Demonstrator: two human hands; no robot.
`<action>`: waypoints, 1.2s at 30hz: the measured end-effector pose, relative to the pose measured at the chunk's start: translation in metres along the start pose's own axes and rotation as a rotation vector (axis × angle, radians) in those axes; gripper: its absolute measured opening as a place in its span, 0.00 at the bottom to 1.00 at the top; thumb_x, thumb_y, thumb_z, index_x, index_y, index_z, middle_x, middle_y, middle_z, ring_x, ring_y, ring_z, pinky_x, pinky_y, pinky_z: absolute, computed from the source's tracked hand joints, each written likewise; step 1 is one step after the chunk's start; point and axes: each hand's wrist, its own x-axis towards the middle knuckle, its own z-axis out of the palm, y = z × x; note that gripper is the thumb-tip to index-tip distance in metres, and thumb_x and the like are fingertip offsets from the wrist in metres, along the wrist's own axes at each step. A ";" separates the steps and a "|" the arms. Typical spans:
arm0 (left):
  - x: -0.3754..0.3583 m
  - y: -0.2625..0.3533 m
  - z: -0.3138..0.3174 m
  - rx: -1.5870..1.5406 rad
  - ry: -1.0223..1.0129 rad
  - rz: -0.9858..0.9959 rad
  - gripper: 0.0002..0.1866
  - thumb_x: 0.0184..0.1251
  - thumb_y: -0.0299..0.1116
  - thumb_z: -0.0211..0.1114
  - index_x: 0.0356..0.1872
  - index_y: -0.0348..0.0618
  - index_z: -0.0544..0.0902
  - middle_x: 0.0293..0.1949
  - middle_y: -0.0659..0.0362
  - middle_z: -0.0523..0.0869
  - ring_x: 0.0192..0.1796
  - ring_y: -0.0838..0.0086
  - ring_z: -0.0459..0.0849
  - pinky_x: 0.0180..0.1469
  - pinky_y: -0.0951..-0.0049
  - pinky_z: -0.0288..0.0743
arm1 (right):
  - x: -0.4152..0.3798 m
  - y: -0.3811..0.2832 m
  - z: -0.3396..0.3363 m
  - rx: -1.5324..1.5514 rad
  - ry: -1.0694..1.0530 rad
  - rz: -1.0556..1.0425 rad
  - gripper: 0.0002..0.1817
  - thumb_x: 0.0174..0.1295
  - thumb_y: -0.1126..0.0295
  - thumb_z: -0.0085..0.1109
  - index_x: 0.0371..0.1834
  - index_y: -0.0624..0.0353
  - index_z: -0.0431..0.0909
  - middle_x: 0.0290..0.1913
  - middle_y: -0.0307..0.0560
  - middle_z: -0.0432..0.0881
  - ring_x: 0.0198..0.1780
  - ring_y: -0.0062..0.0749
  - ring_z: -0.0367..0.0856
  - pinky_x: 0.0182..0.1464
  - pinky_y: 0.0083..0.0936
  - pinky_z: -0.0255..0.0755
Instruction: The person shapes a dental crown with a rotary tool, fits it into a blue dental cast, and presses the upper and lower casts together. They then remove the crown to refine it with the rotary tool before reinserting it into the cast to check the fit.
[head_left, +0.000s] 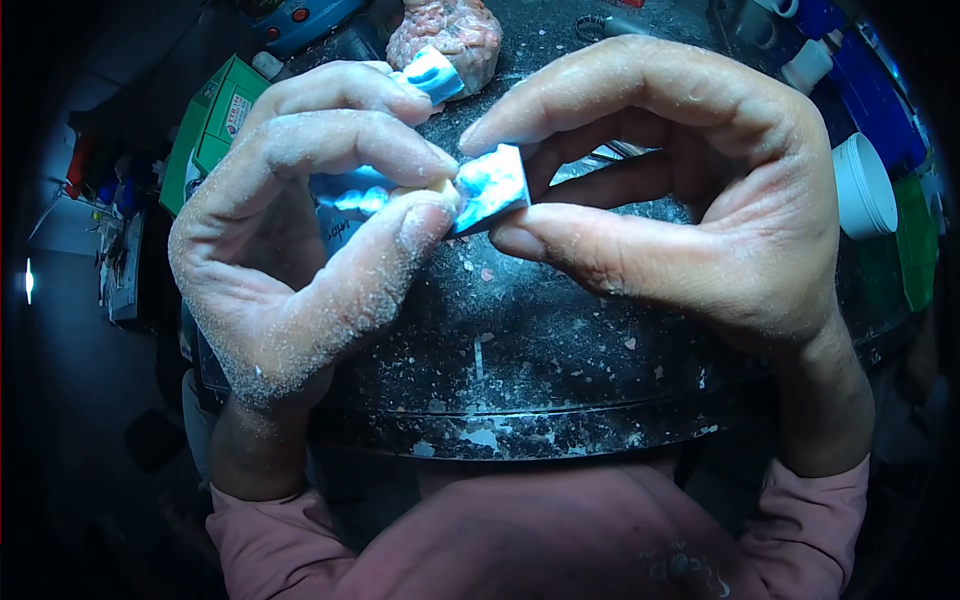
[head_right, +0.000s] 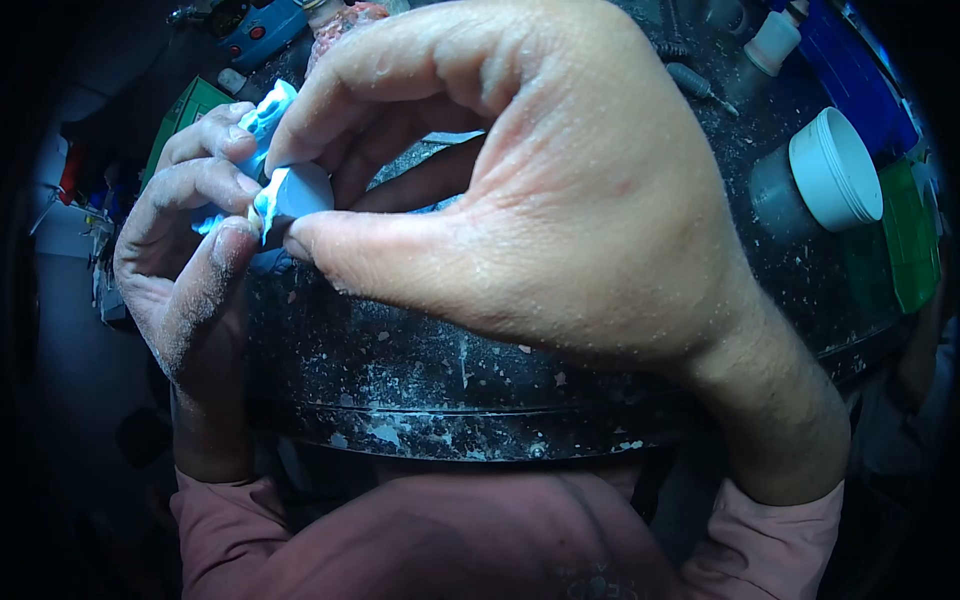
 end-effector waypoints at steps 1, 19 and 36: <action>0.001 0.001 0.000 -0.002 0.000 -0.003 0.10 0.54 0.32 0.69 0.36 0.39 0.85 0.49 0.49 0.81 0.60 0.60 0.74 0.67 0.56 0.59 | 0.003 -0.008 -0.002 -0.067 -0.036 0.012 0.17 0.51 0.83 0.67 0.45 0.68 0.79 0.42 0.53 0.84 0.45 0.35 0.85 0.46 0.28 0.84; 0.001 0.003 -0.002 -0.009 -0.029 -0.069 0.10 0.53 0.32 0.67 0.35 0.39 0.86 0.49 0.51 0.81 0.57 0.63 0.76 0.66 0.59 0.61 | 0.003 -0.004 -0.001 -0.109 -0.037 0.000 0.16 0.50 0.82 0.68 0.44 0.68 0.80 0.42 0.52 0.83 0.43 0.33 0.86 0.44 0.26 0.85; -0.001 0.002 -0.005 0.173 -0.044 0.090 0.07 0.51 0.23 0.67 0.33 0.38 0.86 0.47 0.53 0.81 0.61 0.61 0.73 0.68 0.58 0.59 | 0.001 0.000 -0.007 0.066 -0.046 0.001 0.15 0.52 0.83 0.66 0.44 0.70 0.80 0.44 0.54 0.82 0.46 0.35 0.85 0.47 0.28 0.85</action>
